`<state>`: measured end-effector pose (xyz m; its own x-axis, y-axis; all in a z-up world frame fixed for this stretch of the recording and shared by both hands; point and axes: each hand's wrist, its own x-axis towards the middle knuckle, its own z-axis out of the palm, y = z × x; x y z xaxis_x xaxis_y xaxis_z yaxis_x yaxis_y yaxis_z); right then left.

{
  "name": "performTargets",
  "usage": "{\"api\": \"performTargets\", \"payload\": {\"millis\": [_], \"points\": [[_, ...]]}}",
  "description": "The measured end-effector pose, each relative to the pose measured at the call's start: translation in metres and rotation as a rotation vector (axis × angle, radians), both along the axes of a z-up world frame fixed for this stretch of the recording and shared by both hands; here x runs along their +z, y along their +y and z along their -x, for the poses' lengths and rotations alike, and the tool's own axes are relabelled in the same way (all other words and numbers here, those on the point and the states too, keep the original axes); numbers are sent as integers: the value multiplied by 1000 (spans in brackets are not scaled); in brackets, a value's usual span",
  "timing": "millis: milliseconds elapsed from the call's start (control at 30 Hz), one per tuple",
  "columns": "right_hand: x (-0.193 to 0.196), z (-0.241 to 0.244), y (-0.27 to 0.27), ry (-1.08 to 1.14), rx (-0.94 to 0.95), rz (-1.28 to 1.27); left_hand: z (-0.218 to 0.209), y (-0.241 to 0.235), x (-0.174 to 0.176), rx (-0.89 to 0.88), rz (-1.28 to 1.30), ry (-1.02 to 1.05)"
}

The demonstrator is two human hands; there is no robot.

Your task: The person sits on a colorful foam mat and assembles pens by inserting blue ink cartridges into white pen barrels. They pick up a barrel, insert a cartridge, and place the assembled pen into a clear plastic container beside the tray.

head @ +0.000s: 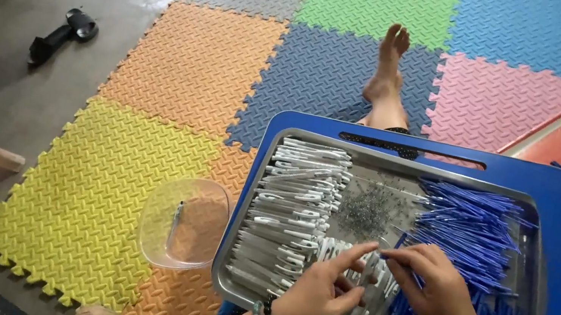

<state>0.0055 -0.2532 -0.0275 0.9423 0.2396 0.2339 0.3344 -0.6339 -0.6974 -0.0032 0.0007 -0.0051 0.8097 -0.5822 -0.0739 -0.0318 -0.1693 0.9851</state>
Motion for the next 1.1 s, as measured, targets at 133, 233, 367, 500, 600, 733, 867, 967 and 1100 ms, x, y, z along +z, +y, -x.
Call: {"api": "performTargets", "payload": {"millis": [133, 233, 367, 500, 600, 733, 867, 967, 1100], "points": [[-5, 0, -2, 16, 40, 33, 0, 3, 12, -15, 2, -15], [1, 2, 0, -13, 8, 32, 0, 7, 7, -27, -59, -64], [0, 2, 4, -13, -6, 55, 0, 13, 10, -29, -80, -61], [-4, 3, 1, 41, 7, 113, -1, 16, 11, -61, -155, -56], [-20, 2, -11, -41, 91, 152, 1, 19, 8, -100, -241, -188], [-20, -2, -16, -34, 121, 39, 1, 23, -3, -117, -282, -231], [12, -5, -6, 331, -127, -308, -1, 27, 3, -120, -194, -150], [10, -7, 9, 316, -121, -422, 1, 27, 4, -75, -64, -100], [19, -5, 22, 341, -141, -526, -2, 25, 19, -36, 82, 20]]}}
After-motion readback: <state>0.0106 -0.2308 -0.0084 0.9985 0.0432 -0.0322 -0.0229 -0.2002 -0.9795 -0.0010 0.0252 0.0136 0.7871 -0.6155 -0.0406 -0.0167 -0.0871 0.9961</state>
